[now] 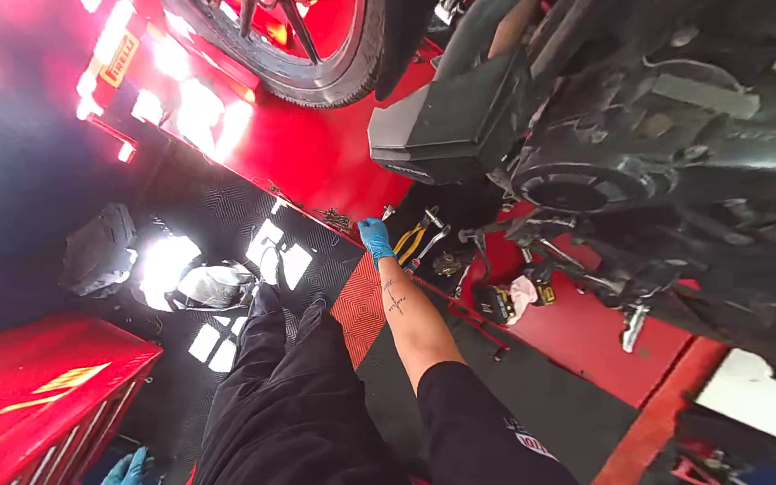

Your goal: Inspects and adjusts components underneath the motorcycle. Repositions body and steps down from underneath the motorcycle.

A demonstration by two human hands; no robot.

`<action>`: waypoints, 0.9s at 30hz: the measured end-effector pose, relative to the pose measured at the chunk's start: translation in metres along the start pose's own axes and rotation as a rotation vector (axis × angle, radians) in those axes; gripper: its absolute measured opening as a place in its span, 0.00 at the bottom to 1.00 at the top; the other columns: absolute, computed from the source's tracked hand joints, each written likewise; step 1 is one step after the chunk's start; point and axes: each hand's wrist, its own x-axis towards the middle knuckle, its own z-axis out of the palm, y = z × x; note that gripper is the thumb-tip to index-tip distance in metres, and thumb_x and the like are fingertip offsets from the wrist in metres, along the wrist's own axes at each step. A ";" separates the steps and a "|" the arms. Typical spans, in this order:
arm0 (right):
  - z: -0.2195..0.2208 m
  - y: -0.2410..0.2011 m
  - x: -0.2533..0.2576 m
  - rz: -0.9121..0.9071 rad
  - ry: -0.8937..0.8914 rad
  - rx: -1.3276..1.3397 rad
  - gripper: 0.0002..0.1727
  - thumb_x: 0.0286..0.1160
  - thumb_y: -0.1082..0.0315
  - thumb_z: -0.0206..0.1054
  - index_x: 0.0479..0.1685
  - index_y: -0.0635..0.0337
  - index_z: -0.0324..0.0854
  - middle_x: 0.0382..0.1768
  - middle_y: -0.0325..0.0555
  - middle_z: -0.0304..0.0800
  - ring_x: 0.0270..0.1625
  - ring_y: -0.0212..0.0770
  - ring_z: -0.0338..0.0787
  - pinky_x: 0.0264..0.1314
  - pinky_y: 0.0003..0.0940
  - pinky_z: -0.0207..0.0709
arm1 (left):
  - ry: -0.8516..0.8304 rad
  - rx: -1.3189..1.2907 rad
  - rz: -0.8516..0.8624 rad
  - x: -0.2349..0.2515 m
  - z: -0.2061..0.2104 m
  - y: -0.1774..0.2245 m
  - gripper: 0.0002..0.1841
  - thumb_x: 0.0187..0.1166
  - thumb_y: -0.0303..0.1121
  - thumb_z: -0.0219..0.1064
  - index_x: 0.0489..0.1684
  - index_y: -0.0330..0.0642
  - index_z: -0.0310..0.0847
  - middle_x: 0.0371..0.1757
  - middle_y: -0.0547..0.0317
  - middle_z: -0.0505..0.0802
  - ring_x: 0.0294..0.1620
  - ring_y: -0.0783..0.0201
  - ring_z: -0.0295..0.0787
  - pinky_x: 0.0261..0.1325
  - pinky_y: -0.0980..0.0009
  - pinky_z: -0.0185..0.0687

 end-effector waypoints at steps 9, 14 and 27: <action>-0.042 0.016 -0.014 0.143 0.134 -0.022 0.14 0.78 0.62 0.64 0.52 0.61 0.89 0.54 0.61 0.92 0.61 0.59 0.90 0.64 0.63 0.79 | -0.042 0.192 0.319 0.025 -0.018 0.121 0.23 0.89 0.42 0.60 0.63 0.26 0.83 0.55 0.33 0.93 0.56 0.50 0.93 0.70 0.50 0.82; -0.084 0.056 -0.040 0.192 0.274 0.198 0.28 0.88 0.45 0.57 0.58 0.63 0.88 0.56 0.61 0.92 0.60 0.57 0.91 0.64 0.60 0.80 | -0.112 0.254 0.237 0.036 -0.013 0.115 0.21 0.90 0.38 0.59 0.62 0.25 0.83 0.52 0.36 0.93 0.53 0.55 0.92 0.67 0.54 0.82; -0.105 0.157 -0.244 -0.323 -0.026 1.885 0.64 0.62 0.11 0.17 0.97 0.46 0.39 0.94 0.52 0.51 0.90 0.60 0.65 0.79 0.67 0.72 | -0.269 0.407 0.387 0.026 0.051 0.223 0.22 0.91 0.41 0.60 0.63 0.25 0.82 0.53 0.35 0.92 0.52 0.52 0.90 0.63 0.51 0.83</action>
